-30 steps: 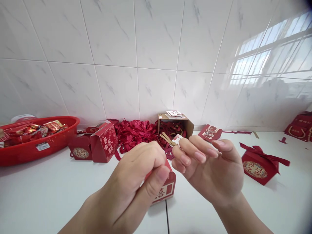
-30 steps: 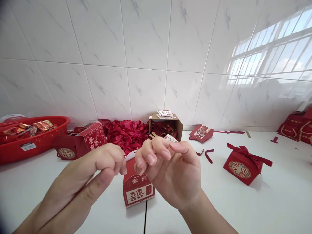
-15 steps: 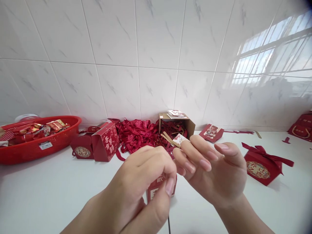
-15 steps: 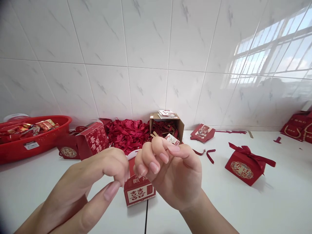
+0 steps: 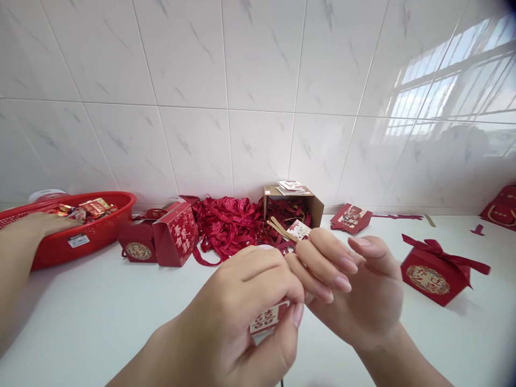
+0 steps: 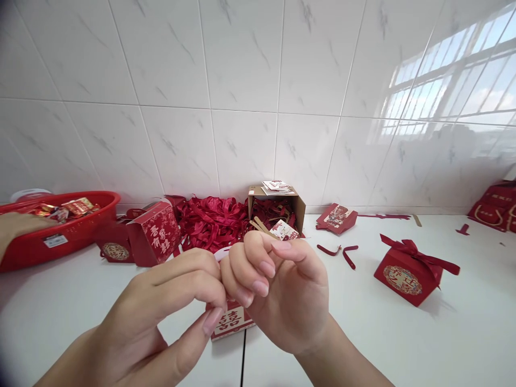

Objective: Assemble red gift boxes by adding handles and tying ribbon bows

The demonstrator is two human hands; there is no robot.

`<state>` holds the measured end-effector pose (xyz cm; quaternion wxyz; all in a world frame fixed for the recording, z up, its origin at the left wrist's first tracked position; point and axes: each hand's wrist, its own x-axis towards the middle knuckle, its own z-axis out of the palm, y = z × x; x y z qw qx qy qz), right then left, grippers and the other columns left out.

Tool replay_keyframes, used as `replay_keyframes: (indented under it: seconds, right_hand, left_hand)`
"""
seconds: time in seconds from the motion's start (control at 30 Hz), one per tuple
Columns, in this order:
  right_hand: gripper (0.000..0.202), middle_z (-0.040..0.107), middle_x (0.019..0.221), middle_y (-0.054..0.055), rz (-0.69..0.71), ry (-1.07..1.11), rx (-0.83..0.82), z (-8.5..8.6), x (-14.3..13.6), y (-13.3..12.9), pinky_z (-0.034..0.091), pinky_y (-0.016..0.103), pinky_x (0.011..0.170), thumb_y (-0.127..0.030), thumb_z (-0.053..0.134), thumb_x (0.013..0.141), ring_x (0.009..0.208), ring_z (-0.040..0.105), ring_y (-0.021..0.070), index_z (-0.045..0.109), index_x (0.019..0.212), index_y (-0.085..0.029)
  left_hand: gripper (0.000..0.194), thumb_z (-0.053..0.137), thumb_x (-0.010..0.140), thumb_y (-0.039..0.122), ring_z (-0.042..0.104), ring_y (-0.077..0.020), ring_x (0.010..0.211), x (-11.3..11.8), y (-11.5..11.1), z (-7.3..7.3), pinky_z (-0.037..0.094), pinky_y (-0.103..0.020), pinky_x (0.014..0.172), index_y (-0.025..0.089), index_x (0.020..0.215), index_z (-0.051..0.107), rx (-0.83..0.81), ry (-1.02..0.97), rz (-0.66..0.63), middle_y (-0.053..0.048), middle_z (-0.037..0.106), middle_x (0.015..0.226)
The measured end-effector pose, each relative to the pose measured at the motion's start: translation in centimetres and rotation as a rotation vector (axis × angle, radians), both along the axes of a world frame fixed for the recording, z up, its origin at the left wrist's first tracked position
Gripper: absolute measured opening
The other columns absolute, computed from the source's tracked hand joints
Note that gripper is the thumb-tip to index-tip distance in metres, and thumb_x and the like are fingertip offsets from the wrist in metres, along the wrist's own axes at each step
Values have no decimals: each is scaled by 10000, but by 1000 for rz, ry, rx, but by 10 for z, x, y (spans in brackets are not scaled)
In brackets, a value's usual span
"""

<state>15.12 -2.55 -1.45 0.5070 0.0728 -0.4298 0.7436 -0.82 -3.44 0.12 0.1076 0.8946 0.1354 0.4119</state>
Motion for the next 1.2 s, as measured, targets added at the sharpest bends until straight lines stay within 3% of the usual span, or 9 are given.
replay_keyframes:
  seconds: [0.33,0.47,0.53,0.6,0.77,0.83,0.97,1.2]
  right_hand:
    - [313,270,503,-48,-1,1,-44,-1,-1,-1,234,246,525,-328,457,778,501,274,103,282,553,-199]
    - [306,276,509,-48,1,-12,-56,-2,-2,-1,245,240,526,-314,464,771,503,275,99,285,554,-195]
    - [303,274,507,-49,-1,-14,-63,-2,-2,-1,250,242,529,-309,468,763,500,279,99,280,554,-196]
    - [305,269,503,-50,3,-11,-73,-2,-2,-1,260,251,538,-314,466,764,495,285,102,281,551,-198]
    - [343,270,503,-50,1,1,-113,-3,-2,-2,273,264,542,-346,483,779,503,304,109,278,546,-199]
    - [351,265,505,-52,3,2,-124,-3,-2,-2,274,264,536,-344,485,785,495,307,107,272,547,-198]
    - [356,264,511,-52,-9,8,-125,-3,-1,-1,268,262,523,-346,479,793,484,307,102,269,547,-196]
    - [370,251,511,-52,-22,30,-144,-2,0,-2,257,262,509,-335,486,795,480,275,98,253,544,-195]
  left_hand:
    - [178,455,788,7,533,-121,711,-1,-1,-1,459,-237,646,136,814,575,-38,20,25,-37,581,768]
    - [159,474,797,26,534,-113,714,-1,-4,-2,452,-230,659,146,808,578,-136,24,22,-28,585,793]
    - [135,495,798,40,534,-115,725,-1,-2,-2,443,-230,663,155,781,565,-296,-10,-3,-21,587,800]
    - [116,511,805,94,499,-118,686,-3,2,-1,420,-234,629,162,711,520,-558,-125,-70,-9,541,723]
    - [213,433,737,252,340,-119,563,-9,16,6,348,-246,542,169,574,323,-1336,-622,-442,10,286,589]
    - [207,435,701,248,287,-108,543,-9,20,7,319,-226,521,169,573,293,-1579,-730,-505,22,231,585]
    - [237,461,711,252,240,-103,533,-7,20,5,291,-212,502,172,576,284,-1757,-793,-577,33,199,580]
    - [246,456,736,255,209,-106,543,-5,18,2,275,-208,512,171,582,283,-1807,-811,-650,34,200,583]
